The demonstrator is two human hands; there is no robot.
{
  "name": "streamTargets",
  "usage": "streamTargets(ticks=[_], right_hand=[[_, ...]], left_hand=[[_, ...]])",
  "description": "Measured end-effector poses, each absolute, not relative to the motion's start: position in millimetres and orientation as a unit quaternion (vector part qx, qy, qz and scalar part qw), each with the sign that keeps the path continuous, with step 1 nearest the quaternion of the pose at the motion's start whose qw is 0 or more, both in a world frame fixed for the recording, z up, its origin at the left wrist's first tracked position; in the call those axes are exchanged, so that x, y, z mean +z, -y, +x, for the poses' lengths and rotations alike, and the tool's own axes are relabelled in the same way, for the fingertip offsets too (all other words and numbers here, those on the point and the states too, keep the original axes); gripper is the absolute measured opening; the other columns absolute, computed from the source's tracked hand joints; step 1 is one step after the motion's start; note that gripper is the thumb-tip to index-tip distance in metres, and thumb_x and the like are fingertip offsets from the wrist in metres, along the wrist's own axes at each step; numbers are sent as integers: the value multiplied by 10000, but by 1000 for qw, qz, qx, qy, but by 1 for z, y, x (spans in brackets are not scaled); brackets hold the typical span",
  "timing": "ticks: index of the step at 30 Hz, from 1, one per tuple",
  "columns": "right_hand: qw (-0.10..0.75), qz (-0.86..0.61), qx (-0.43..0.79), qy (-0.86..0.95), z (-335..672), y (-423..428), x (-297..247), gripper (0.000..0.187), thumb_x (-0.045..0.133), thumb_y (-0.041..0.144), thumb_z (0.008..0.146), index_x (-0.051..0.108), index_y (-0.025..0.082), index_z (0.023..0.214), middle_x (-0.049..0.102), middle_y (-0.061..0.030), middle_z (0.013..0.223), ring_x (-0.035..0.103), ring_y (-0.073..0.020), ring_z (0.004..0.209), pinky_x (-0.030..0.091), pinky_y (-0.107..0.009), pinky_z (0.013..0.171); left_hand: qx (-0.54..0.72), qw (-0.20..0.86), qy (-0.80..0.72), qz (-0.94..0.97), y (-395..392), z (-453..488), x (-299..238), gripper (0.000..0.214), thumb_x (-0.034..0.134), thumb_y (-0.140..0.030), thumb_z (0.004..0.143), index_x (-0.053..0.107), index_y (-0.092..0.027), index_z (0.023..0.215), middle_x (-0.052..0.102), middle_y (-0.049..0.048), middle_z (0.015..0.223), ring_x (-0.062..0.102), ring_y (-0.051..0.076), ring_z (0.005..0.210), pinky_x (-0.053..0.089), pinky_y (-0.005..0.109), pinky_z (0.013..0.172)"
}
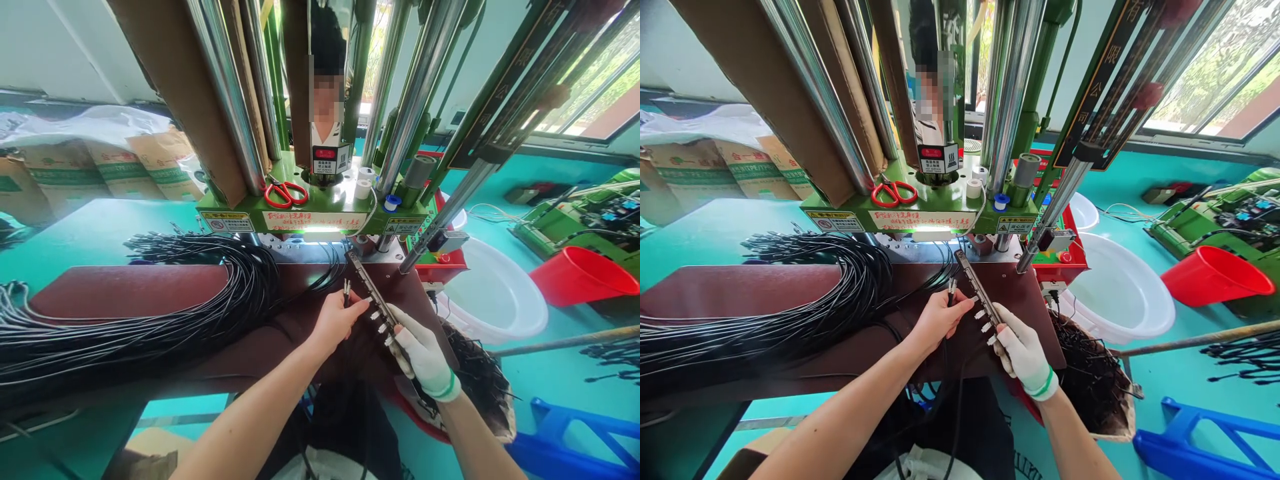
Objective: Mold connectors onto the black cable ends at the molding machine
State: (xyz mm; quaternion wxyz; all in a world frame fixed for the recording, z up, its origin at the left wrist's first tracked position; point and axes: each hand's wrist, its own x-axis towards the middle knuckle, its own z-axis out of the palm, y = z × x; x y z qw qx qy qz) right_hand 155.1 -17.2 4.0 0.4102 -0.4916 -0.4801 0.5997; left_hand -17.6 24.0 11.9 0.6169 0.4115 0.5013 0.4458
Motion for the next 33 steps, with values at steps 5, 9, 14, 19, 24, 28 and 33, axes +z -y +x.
streamTargets(ticks=[5, 9, 14, 19, 24, 28, 33], right_hand=[[406, -490, 601, 483, 156, 17, 4, 528, 479, 436, 844, 404, 188, 1304, 501, 17, 578, 332, -27, 298, 238, -146, 264], [403, -488, 598, 492, 155, 17, 3, 535, 470, 431, 849, 387, 177, 1313, 483, 26, 571, 318, -22, 296, 226, -143, 262], [386, -514, 547, 536, 152, 17, 1, 557, 479, 440, 842, 395, 160, 1315, 449, 43, 542, 307, -17, 330, 256, -140, 290], [387, -508, 577, 509, 152, 15, 1, 589, 480, 443, 840, 361, 135, 1328, 471, 36, 552, 314, -16, 316, 236, -137, 281], [419, -496, 589, 481, 156, 15, 3, 567, 494, 434, 836, 389, 138, 1309, 499, 23, 572, 334, -15, 292, 225, -130, 264], [405, -500, 598, 477, 160, 13, 2, 543, 489, 438, 840, 402, 167, 1303, 498, 27, 563, 329, -11, 284, 223, -123, 257], [387, -503, 600, 486, 160, 13, 1, 558, 506, 445, 827, 412, 160, 1297, 504, 21, 569, 339, -15, 300, 252, -129, 261]], left_hand=[[445, 626, -499, 402, -23, -18, 14, 272, 632, -372, 671, 450, -177, 619, 316, -109, 371, 256, 27, 268, 203, 159, 275], [443, 626, -498, 405, -23, -17, 15, 247, 614, -351, 682, 447, -179, 622, 316, -111, 372, 250, 27, 266, 197, 159, 273], [442, 602, -507, 431, -26, -17, 6, 231, 603, -352, 690, 464, -180, 621, 308, -106, 338, 251, 41, 257, 188, 171, 275], [469, 553, -502, 471, -31, -21, 7, 273, 545, -408, 741, 507, -161, 631, 462, -50, 458, 382, 53, 347, 281, 176, 337], [571, 513, -513, 385, -32, -27, 14, 301, 425, -493, 808, 456, -197, 761, 356, -98, 432, 304, 46, 335, 247, 151, 321], [551, 600, -484, 319, -29, -29, 15, 301, 468, -499, 781, 370, -220, 726, 244, -136, 367, 157, 36, 288, 142, 139, 284], [448, 718, -422, 324, -30, -31, 15, 334, 651, -444, 651, 474, -161, 626, 247, -125, 306, 145, 11, 269, 116, 152, 283]])
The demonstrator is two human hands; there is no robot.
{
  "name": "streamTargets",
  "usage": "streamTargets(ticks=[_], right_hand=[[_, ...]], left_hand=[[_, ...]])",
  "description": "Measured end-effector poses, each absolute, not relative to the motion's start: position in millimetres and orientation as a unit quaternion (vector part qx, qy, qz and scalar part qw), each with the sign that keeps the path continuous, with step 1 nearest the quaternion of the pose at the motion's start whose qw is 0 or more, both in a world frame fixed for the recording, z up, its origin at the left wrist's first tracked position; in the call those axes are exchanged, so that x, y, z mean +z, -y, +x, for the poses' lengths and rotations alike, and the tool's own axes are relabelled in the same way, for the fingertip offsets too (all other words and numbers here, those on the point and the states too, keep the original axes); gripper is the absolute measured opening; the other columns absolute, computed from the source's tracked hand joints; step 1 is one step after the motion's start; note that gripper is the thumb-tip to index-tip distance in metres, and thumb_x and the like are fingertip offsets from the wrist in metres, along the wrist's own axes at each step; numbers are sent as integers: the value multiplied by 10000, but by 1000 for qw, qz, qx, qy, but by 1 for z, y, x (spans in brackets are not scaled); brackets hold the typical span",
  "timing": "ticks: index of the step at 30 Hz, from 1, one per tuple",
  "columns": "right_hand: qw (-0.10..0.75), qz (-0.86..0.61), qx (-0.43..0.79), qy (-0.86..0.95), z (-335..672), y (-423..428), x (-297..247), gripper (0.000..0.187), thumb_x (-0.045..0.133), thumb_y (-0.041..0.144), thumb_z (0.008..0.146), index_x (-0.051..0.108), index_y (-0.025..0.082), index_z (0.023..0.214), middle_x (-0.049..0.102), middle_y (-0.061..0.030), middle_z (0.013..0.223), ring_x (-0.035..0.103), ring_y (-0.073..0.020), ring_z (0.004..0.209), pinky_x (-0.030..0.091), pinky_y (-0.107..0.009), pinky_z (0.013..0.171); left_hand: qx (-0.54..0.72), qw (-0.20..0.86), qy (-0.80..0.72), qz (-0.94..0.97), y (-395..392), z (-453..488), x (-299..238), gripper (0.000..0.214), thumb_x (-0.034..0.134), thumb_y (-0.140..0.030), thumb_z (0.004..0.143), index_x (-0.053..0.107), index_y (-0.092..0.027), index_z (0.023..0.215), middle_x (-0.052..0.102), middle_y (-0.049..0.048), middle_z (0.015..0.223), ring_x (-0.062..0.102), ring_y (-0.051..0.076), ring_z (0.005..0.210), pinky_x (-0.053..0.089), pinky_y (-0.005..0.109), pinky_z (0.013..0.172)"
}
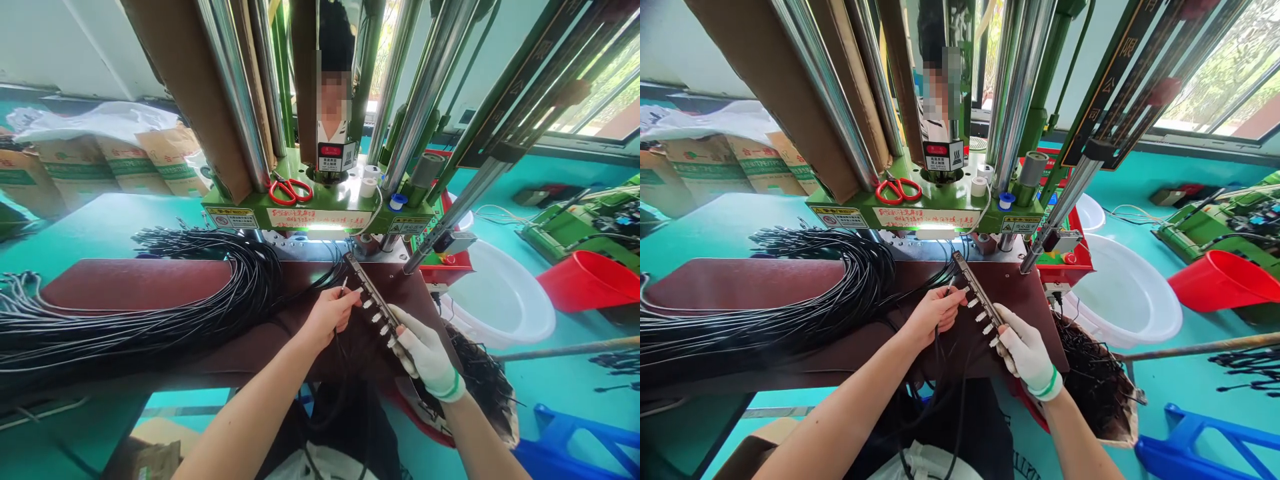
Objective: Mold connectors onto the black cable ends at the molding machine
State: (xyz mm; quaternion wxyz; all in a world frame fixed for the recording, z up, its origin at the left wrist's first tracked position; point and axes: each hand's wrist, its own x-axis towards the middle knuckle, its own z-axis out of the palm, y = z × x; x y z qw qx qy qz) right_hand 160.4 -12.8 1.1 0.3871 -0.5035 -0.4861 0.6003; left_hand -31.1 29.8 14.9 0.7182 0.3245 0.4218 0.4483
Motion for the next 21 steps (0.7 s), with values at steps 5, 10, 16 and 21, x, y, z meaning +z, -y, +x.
streamTargets(ticks=[5, 10, 16, 21], right_hand=[[372, -516, 596, 490, 159, 13, 6, 586, 511, 470, 813, 413, 151, 1295, 509, 17, 570, 341, -16, 300, 248, -130, 262], [356, -521, 603, 489, 159, 11, 6, 678, 524, 514, 780, 380, 127, 1318, 493, 25, 544, 339, -30, 294, 244, -146, 253], [354, -524, 555, 540, 156, 14, 0, 626, 497, 483, 808, 395, 138, 1321, 463, 25, 555, 313, -32, 353, 265, -154, 287], [345, -512, 549, 564, 158, 14, -3, 562, 478, 442, 837, 401, 157, 1315, 467, 20, 579, 329, -36, 389, 263, -147, 312]], left_hand=[[451, 724, -419, 311, -31, -32, 14, 344, 683, -437, 621, 507, -142, 603, 253, -121, 297, 163, 6, 264, 127, 155, 285], [455, 715, -425, 318, -31, -32, 14, 352, 677, -449, 622, 498, -147, 594, 249, -124, 298, 161, 5, 265, 127, 157, 284], [455, 697, -436, 341, -32, -32, 9, 334, 652, -434, 639, 474, -158, 583, 247, -126, 299, 149, 6, 269, 124, 161, 290], [449, 654, -467, 390, -32, -36, 8, 321, 620, -435, 669, 484, -152, 602, 280, -114, 322, 186, 12, 274, 136, 161, 300]])
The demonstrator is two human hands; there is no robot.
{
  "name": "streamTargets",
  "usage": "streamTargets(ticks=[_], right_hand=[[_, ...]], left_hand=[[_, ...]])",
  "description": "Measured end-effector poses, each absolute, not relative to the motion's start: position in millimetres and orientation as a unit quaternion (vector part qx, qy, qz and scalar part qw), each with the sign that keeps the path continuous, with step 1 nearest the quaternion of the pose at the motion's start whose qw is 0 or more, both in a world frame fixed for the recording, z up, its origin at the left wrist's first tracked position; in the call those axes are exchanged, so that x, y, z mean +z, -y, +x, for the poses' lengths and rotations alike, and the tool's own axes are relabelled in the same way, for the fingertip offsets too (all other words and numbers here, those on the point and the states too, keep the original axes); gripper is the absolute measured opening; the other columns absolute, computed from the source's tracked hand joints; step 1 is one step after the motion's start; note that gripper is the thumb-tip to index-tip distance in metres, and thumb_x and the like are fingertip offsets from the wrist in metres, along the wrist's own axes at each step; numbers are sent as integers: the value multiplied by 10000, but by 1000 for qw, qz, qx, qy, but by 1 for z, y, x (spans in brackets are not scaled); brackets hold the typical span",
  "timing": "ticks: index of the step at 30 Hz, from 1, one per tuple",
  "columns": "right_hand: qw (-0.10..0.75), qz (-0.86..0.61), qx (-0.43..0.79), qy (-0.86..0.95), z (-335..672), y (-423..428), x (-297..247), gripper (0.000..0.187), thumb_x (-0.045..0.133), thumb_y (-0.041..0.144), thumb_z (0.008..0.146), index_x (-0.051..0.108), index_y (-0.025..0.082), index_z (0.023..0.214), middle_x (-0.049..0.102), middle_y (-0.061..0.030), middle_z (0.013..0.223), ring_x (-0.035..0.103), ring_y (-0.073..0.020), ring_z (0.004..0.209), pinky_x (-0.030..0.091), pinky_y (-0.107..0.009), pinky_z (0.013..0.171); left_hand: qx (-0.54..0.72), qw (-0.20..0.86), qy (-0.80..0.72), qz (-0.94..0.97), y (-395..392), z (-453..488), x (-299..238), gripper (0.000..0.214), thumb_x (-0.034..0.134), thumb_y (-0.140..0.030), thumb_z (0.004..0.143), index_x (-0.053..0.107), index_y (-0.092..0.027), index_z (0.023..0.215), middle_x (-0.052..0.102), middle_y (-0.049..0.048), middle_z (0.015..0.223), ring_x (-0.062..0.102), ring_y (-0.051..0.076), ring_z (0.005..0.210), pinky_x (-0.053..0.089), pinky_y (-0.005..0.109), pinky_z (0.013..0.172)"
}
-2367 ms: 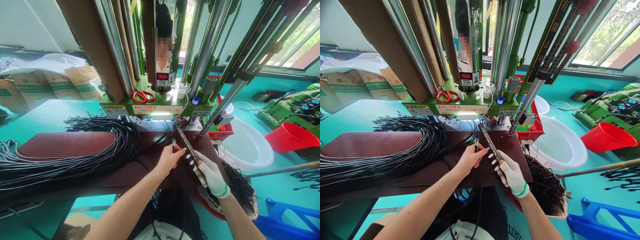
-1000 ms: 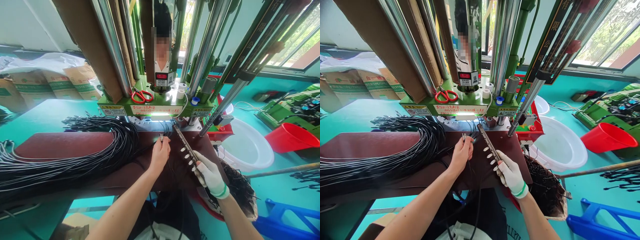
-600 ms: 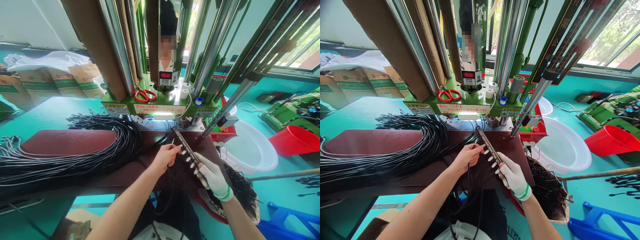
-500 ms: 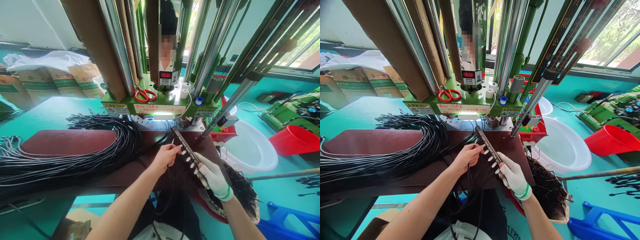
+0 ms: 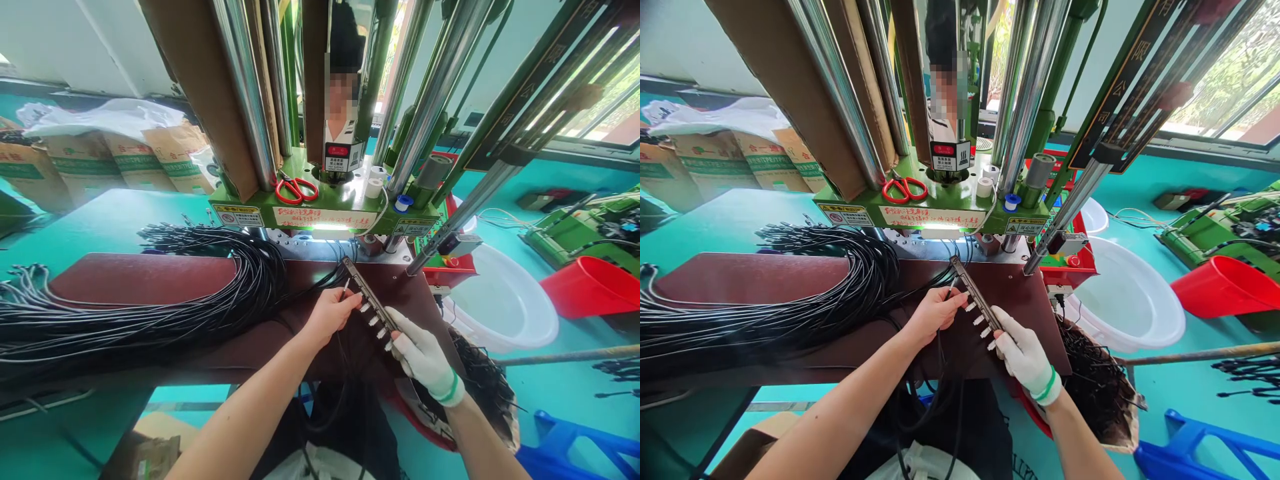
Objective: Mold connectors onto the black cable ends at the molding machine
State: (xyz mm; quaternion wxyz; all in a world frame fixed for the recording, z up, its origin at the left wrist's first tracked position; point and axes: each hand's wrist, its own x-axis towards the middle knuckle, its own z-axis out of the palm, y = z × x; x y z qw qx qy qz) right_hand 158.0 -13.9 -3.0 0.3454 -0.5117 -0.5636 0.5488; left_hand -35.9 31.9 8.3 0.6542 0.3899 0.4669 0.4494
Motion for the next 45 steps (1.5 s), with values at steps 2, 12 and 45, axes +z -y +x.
streamTargets(ticks=[2, 12, 45], right_hand=[[349, -512, 571, 539, 159, 12, -2, 565, 479, 448, 837, 398, 147, 1308, 481, 17, 587, 336, -30, 370, 256, -145, 307], [339, -516, 612, 494, 163, 9, 6, 650, 520, 485, 799, 372, 117, 1314, 474, 28, 558, 308, -19, 327, 226, -142, 287], [263, -530, 516, 619, 171, 13, -1, 570, 443, 455, 856, 390, 131, 1323, 427, 19, 556, 309, -56, 415, 229, -181, 347]], left_hand=[[453, 633, -473, 411, -32, -39, 11, 336, 558, -475, 718, 508, -148, 662, 346, -92, 371, 214, 16, 287, 148, 159, 301], [406, 655, -470, 431, -33, -46, 7, 381, 475, -533, 768, 390, -186, 634, 237, -104, 439, 175, 21, 329, 133, 146, 303], [365, 621, -480, 501, -31, -55, 7, 432, 430, -524, 770, 323, -186, 523, 289, -75, 432, 225, 49, 395, 167, 203, 396]])
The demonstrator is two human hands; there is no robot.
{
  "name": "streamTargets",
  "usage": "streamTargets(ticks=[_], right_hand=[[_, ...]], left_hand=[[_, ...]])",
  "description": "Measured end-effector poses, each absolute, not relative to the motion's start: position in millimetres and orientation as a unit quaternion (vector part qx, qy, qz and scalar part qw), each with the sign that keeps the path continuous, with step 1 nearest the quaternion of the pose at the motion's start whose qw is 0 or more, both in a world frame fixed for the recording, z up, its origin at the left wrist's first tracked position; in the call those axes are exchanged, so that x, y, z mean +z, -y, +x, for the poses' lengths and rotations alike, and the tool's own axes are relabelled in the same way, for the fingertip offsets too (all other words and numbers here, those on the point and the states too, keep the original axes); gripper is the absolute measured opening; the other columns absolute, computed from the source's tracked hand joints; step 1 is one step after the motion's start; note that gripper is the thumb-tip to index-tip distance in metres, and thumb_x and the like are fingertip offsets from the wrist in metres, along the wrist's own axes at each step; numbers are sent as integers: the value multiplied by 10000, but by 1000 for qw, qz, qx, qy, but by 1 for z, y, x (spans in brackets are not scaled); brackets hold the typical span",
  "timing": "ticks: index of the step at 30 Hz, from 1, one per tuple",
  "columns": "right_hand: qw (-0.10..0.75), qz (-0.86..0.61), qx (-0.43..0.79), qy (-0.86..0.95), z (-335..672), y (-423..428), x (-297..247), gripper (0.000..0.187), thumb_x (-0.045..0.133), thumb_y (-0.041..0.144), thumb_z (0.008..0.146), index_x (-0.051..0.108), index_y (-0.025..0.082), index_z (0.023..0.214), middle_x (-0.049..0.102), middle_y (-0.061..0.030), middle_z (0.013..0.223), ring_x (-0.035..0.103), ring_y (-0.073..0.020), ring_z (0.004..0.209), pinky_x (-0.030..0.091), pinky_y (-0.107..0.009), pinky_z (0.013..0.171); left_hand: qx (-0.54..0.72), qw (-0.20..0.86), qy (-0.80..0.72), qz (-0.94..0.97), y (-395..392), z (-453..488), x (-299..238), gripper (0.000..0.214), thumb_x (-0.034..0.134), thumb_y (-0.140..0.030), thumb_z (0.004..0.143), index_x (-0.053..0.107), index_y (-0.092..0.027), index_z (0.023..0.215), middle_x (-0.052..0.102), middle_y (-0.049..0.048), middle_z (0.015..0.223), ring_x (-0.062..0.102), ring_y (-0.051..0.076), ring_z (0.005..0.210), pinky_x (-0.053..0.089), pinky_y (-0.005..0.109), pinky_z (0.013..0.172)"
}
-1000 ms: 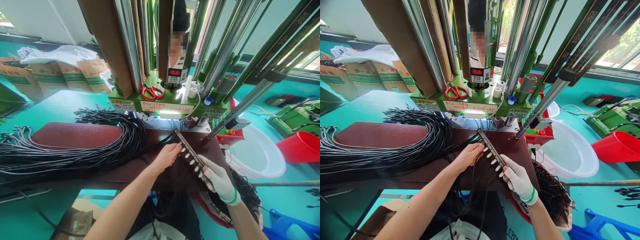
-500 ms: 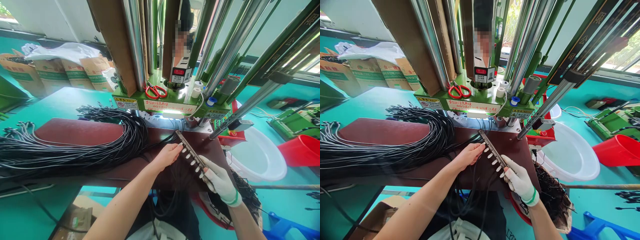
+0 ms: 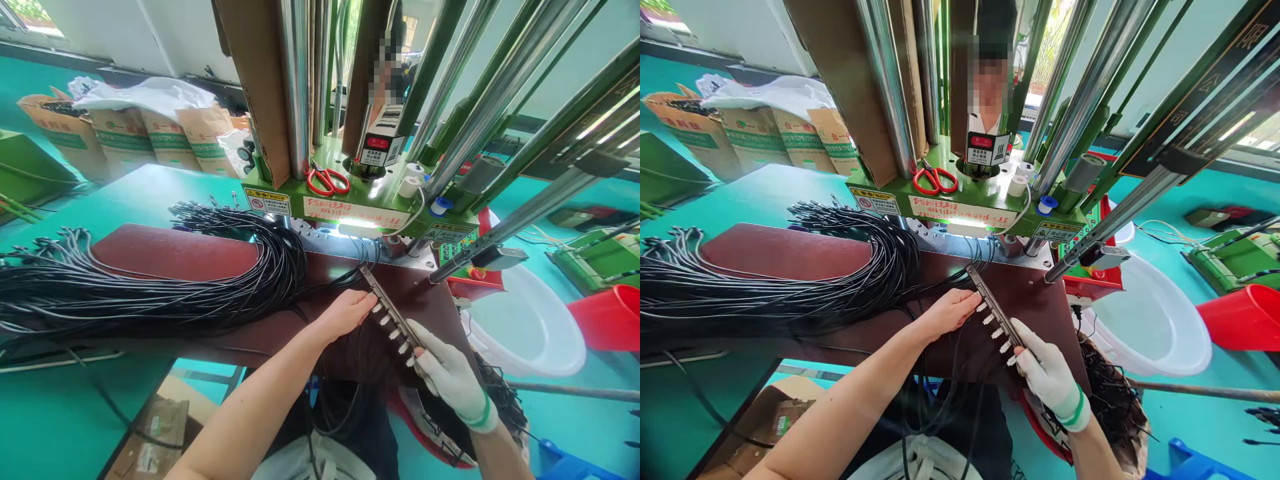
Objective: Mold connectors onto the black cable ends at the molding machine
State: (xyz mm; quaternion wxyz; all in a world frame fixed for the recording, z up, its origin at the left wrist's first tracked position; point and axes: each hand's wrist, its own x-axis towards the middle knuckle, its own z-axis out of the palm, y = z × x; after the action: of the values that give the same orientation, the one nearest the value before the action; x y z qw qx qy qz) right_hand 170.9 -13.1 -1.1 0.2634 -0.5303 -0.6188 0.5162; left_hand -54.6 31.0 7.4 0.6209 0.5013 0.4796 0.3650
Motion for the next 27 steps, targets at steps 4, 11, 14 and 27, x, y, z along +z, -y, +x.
streamTargets(ticks=[4, 11, 14, 27], right_hand=[[293, -540, 542, 574, 166, 16, 0, 615, 473, 490, 827, 382, 130, 1317, 446, 22, 563, 298, -45, 397, 220, -176, 341], [355, -606, 521, 484, 170, 12, 9, 680, 515, 580, 731, 401, 138, 1235, 483, 37, 543, 303, -34, 286, 180, -155, 268], [328, -629, 505, 491, 177, 3, 16, 651, 529, 575, 687, 429, 146, 1166, 462, 55, 539, 297, -35, 269, 181, -153, 255], [-110, -626, 92, 766, 158, -38, 30, 282, 279, 344, 855, 486, 160, 906, 644, -132, 729, 616, -309, 700, 368, -359, 593]], left_hand=[[368, 619, -474, 507, -33, -51, 7, 416, 426, -526, 773, 333, -188, 548, 279, -80, 437, 227, 52, 400, 174, 200, 400], [443, 502, -537, 514, -35, -52, 0, 252, 435, -424, 798, 435, -186, 713, 424, -59, 558, 355, 69, 475, 272, 182, 469], [421, 455, -539, 570, -31, -58, 0, 201, 474, -365, 776, 478, -177, 705, 442, -45, 587, 393, 87, 541, 294, 192, 515], [340, 228, -617, 672, -29, -123, 23, 161, 449, -304, 790, 514, -203, 681, 491, -26, 583, 429, 126, 548, 274, 232, 559]])
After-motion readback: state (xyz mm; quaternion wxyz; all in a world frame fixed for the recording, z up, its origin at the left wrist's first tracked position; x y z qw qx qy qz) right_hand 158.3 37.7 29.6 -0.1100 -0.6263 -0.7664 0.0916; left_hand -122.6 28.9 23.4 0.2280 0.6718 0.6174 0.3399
